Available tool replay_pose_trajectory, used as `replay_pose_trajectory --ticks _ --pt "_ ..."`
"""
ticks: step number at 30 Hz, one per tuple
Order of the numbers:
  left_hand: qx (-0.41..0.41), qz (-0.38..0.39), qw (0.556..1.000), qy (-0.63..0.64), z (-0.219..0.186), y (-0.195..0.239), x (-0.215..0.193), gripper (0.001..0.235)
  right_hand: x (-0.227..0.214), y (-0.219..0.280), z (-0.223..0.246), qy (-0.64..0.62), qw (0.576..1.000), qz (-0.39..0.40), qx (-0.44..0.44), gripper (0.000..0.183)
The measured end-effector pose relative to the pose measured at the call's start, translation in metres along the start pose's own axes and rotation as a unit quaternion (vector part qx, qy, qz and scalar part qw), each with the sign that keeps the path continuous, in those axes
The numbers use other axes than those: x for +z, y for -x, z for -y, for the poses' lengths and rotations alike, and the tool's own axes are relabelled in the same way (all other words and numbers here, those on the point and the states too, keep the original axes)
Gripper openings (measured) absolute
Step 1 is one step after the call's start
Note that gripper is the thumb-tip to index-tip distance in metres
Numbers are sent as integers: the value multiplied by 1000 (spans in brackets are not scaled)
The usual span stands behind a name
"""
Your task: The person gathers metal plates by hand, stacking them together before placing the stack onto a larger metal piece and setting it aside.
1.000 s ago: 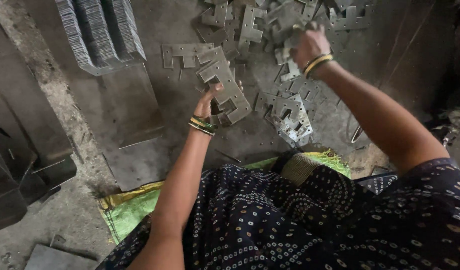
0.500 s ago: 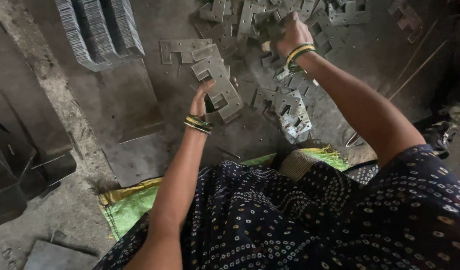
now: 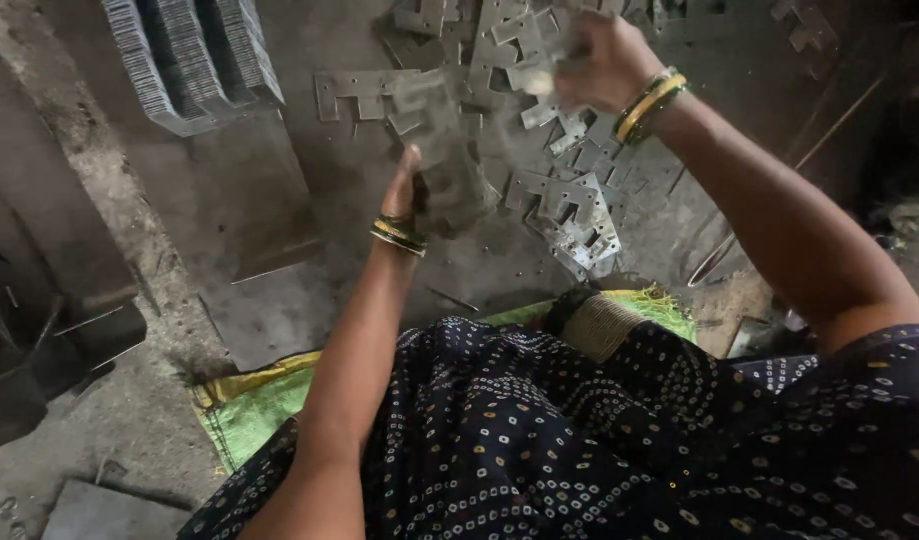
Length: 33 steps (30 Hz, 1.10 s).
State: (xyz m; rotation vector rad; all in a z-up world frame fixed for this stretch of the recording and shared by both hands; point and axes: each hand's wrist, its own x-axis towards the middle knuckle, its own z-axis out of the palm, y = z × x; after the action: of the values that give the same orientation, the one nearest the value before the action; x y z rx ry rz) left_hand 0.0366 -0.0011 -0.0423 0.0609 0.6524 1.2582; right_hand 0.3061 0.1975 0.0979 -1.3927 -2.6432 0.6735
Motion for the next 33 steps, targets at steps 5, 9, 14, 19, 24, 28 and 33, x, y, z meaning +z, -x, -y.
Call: replay_pose_trajectory --ticks 5,9,14,19,24,28,33 --pt "-4 72 997 3 -14 26 27 63 43 44 -50 235 971 -43 19 72" --pt "-5 89 996 -4 -15 21 30 64 45 48 -70 121 986 41 103 53" --pt "-23 76 997 -4 -1 -1 8 60 10 72 -4 177 974 -89 -110 11" --pt "-37 -14 998 41 19 -24 -18 56 3 67 53 191 914 -171 -315 25" --pt "7 -16 1000 -24 13 -19 -19 64 48 -3 25 199 974 -95 -58 72" --pt "16 24 999 -32 -7 -7 -5 73 92 -48 -19 154 981 -109 43 94" --pt "22 95 995 -17 -23 14 6 76 88 -69 -70 121 971 -201 -47 44"
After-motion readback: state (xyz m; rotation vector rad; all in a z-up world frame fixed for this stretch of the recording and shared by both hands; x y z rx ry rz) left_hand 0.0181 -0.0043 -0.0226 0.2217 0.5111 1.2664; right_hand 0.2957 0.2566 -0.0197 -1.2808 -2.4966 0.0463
